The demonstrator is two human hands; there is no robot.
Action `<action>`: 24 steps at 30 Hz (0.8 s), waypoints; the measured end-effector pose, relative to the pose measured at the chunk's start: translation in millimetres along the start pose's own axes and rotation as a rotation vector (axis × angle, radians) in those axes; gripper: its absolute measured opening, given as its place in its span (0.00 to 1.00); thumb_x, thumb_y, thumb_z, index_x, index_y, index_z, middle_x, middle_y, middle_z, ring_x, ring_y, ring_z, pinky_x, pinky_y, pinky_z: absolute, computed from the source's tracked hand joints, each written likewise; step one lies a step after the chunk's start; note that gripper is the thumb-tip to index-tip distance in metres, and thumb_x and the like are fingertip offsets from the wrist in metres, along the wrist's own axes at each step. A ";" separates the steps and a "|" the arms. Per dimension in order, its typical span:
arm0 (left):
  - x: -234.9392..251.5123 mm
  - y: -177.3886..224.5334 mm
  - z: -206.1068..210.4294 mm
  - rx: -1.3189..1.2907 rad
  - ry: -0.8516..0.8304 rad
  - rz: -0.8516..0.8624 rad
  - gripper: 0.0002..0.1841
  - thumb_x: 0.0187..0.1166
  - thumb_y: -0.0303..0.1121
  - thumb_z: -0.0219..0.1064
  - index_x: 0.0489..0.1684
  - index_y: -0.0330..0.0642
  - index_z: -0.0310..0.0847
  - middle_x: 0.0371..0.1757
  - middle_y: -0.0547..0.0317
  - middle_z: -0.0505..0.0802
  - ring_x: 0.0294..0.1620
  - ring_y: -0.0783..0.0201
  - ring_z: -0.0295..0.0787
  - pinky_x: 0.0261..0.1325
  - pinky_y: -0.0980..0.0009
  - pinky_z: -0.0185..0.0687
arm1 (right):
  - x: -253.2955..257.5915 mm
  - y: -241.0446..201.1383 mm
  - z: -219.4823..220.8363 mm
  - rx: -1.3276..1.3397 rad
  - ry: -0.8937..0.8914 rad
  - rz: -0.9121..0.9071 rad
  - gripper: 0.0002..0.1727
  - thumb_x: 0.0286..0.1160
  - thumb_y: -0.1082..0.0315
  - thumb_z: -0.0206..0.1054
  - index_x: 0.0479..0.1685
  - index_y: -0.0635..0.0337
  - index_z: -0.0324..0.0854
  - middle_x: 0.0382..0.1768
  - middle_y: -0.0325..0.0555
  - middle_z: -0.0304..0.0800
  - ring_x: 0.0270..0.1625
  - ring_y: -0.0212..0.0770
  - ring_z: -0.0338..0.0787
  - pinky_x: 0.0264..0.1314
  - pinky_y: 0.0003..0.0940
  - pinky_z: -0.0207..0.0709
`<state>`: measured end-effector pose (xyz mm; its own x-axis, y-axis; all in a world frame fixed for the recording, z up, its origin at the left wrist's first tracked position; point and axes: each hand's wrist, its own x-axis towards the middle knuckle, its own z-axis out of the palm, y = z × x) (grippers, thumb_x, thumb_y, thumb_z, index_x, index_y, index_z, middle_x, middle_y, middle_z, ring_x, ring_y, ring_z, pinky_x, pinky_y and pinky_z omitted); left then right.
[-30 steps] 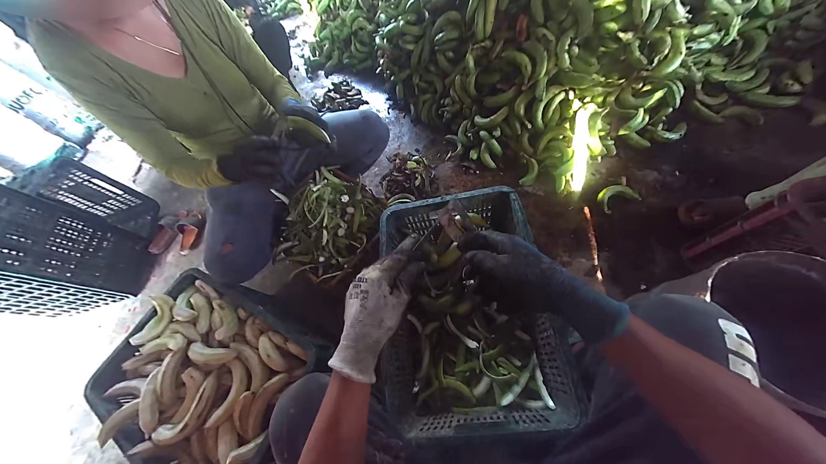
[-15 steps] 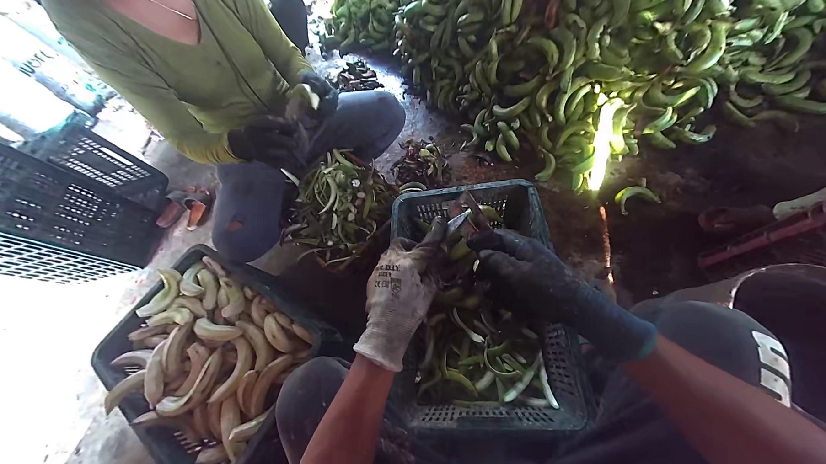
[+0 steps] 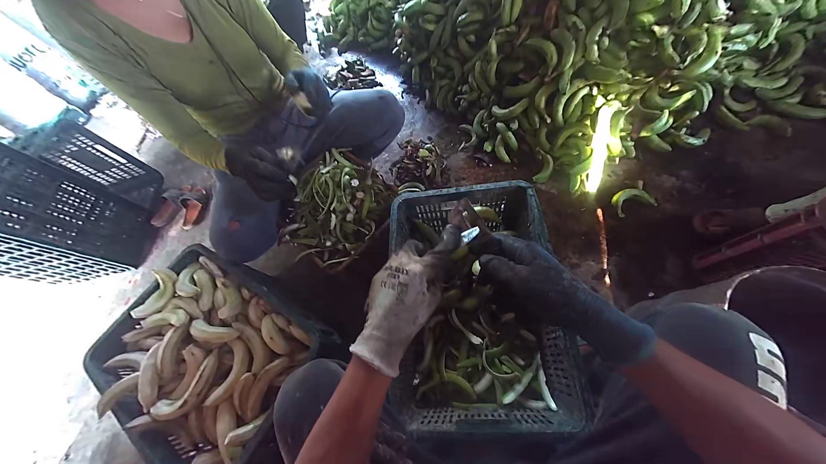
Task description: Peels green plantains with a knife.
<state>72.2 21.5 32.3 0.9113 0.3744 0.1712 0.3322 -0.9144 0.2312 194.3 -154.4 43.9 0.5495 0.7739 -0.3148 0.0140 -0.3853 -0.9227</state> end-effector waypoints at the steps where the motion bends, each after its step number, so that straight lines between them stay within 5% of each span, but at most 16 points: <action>1: 1.8 0.4 -0.2 0.007 -0.007 -0.030 0.31 0.84 0.39 0.61 0.86 0.82 0.65 0.52 0.46 0.89 0.48 0.47 0.89 0.45 0.47 0.86 | 0.5 -1.2 -1.1 -0.012 0.002 0.005 0.17 0.93 0.56 0.53 0.70 0.47 0.78 0.32 0.46 0.89 0.25 0.38 0.88 0.29 0.34 0.85; 3: 3.2 -2.1 1.3 0.023 -0.011 -0.076 0.29 0.85 0.41 0.62 0.86 0.81 0.67 0.58 0.44 0.89 0.52 0.44 0.90 0.48 0.43 0.87 | 0.9 2.8 0.4 -0.018 -0.002 0.013 0.17 0.93 0.56 0.53 0.72 0.48 0.78 0.31 0.45 0.89 0.24 0.37 0.88 0.28 0.33 0.85; 11: 0.2 -1.9 1.0 0.030 -0.064 0.040 0.31 0.84 0.39 0.62 0.86 0.81 0.66 0.52 0.48 0.90 0.47 0.47 0.90 0.43 0.46 0.87 | -3.0 5.1 -2.1 -0.029 -0.022 0.033 0.17 0.93 0.54 0.52 0.67 0.49 0.79 0.30 0.45 0.90 0.23 0.37 0.88 0.26 0.32 0.84; 14: -2.8 -16.4 -12.7 -0.069 -0.251 -0.046 0.24 0.87 0.44 0.59 0.81 0.82 0.72 0.62 0.58 0.93 0.58 0.51 0.92 0.60 0.39 0.83 | 4.8 10.7 -8.3 -0.140 0.082 -0.047 0.24 0.94 0.49 0.47 0.75 0.48 0.76 0.40 0.48 0.89 0.32 0.41 0.88 0.36 0.41 0.85; 16: -5.6 -32.8 -17.2 -0.178 -0.123 -0.112 0.21 0.90 0.46 0.57 0.80 0.74 0.77 0.57 0.56 0.95 0.52 0.50 0.94 0.57 0.37 0.84 | 10.0 16.9 -12.0 -0.266 0.204 -0.111 0.28 0.94 0.48 0.45 0.86 0.46 0.68 0.52 0.53 0.89 0.44 0.49 0.90 0.47 0.52 0.84; 18: -6.5 -34.5 -23.5 -0.278 0.045 -0.157 0.21 0.92 0.49 0.51 0.80 0.69 0.77 0.44 0.59 0.95 0.36 0.60 0.92 0.43 0.49 0.89 | 12.7 19.4 -11.1 -0.435 0.296 -0.145 0.32 0.93 0.48 0.49 0.94 0.45 0.57 0.65 0.60 0.83 0.55 0.59 0.90 0.55 0.64 0.83; 21: -7.8 -14.6 -24.7 -0.366 0.131 -0.189 0.22 0.92 0.51 0.49 0.57 0.49 0.86 0.24 0.60 0.89 0.21 0.64 0.86 0.29 0.57 0.88 | 12.0 13.1 -0.8 -0.620 0.359 -0.159 0.40 0.83 0.50 0.65 0.94 0.41 0.55 0.64 0.61 0.80 0.50 0.60 0.89 0.48 0.63 0.84; 24: -7.1 -5.7 -19.8 -0.310 0.078 -0.220 0.25 0.91 0.56 0.48 0.43 0.48 0.86 0.20 0.61 0.84 0.19 0.61 0.83 0.27 0.54 0.82 | 7.5 8.0 11.2 -0.696 0.364 -0.183 0.45 0.75 0.50 0.75 0.93 0.45 0.59 0.63 0.60 0.80 0.46 0.58 0.90 0.44 0.60 0.85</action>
<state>59.0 27.1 48.7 0.8015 0.5776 0.1549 0.4172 -0.7257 0.5472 189.1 -146.0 31.7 0.7243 0.6887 0.0309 0.5814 -0.5861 -0.5644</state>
